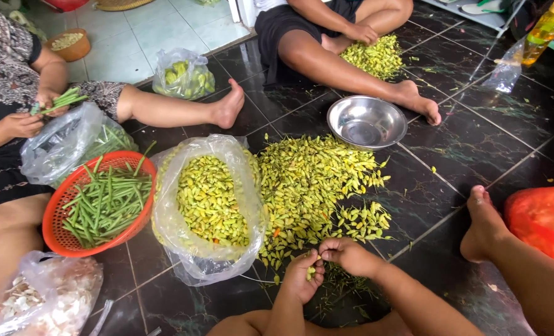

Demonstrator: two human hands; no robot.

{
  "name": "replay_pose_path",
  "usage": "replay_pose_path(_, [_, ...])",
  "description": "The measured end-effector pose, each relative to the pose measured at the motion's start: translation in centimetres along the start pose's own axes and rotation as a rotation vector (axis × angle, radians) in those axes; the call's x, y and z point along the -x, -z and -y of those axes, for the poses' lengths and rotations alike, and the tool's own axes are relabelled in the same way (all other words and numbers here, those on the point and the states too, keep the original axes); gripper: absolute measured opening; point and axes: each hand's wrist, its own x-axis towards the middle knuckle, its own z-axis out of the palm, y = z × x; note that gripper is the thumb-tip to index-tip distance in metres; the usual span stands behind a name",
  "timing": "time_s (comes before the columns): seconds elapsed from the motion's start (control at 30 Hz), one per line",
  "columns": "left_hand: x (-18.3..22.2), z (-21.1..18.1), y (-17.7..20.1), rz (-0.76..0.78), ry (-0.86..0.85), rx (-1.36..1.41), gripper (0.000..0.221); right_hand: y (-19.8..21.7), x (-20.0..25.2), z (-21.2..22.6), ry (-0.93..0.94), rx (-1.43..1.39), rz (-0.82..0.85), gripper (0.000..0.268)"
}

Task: People sitting on the floor picking small yellow flowers from stems and sorting them into bags.

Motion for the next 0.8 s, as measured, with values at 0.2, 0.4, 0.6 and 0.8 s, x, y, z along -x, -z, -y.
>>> replay_pose_path(0.2, [5.8,-3.0,-3.8,0.111,-0.120,-0.020,0.007,2.3,2.0,0.1,-0.350,0.166,0.212,0.020])
replay_pose_path(0.4, [15.4,-12.8,-9.9,-0.088,-0.451,0.110,0.060,4.8,-1.2,-8.7,-0.324,0.758,0.083,0.038])
replay_pose_path(0.6, [18.2,-20.7,-9.4,-0.538,-0.891,-0.869,0.095,13.6,-4.6,-21.0,-0.399,1.202,-0.648,0.024])
replay_pose_path(0.8, [17.8,-16.4,-12.3,-0.818,-1.147,-0.938,0.074,11.1,0.8,-7.9,-0.627,0.958,-0.529,0.025])
